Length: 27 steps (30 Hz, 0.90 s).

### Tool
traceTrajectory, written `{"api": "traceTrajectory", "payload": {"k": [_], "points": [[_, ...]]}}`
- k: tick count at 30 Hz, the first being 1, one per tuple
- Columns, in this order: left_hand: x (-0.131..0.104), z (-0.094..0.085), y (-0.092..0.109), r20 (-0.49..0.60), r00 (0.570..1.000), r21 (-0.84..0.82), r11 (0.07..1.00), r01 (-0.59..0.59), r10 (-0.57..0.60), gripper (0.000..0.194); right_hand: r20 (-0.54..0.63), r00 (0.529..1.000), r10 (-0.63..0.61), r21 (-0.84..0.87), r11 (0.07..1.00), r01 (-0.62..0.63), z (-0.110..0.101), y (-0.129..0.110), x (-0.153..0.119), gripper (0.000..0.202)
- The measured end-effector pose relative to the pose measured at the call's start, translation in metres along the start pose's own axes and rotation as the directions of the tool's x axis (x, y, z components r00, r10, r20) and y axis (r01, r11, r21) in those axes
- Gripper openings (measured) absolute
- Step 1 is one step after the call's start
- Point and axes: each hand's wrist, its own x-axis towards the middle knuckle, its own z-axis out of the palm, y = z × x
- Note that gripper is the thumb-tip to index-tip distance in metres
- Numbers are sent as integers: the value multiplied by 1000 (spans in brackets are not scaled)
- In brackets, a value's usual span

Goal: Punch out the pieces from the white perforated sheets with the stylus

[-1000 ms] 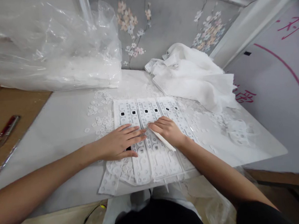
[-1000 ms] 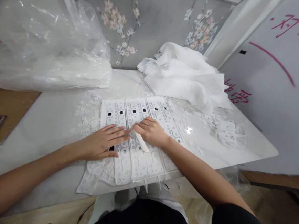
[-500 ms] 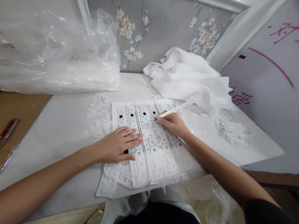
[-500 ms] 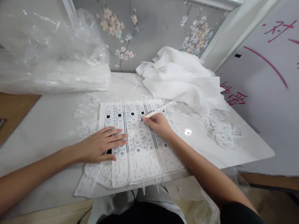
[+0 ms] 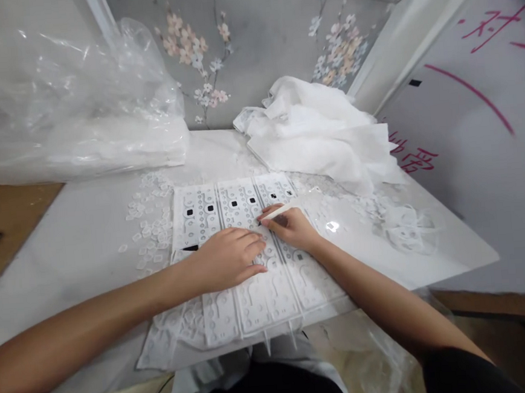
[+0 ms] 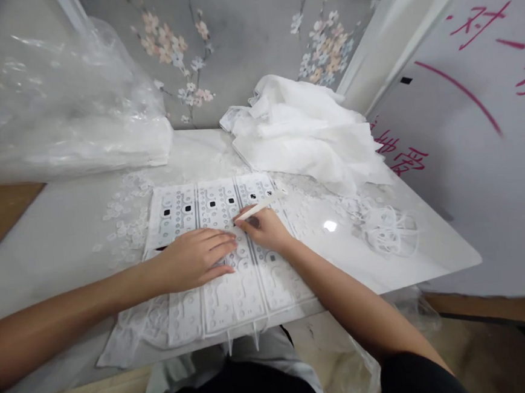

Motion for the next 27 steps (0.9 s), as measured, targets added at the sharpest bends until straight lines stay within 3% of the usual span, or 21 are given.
{"api": "traceTrajectory", "payload": {"k": [6,11,14,16,21,27], "points": [[9,24,7,-105,993,124,991,-42,55,32,14,1000,6,19,1000,-7,0,2,0,16],[2,28,3,-153,985,138,989,-61,82,32,8,1000,-20,5,1000,20,1,2,1,15],[2,28,3,-159,983,141,988,-68,90,32,18,995,-102,-72,992,103,1,1,-1,14],[3,29,2,-169,981,137,988,-67,90,32,61,980,-192,-200,959,200,0,-2,-3,15],[4,29,2,-166,981,106,991,-81,98,30,260,895,-363,-454,772,445,-4,-13,-6,15],[4,30,2,-184,979,67,994,-81,92,28,261,867,-426,-519,695,498,-3,-17,-8,17]]}}
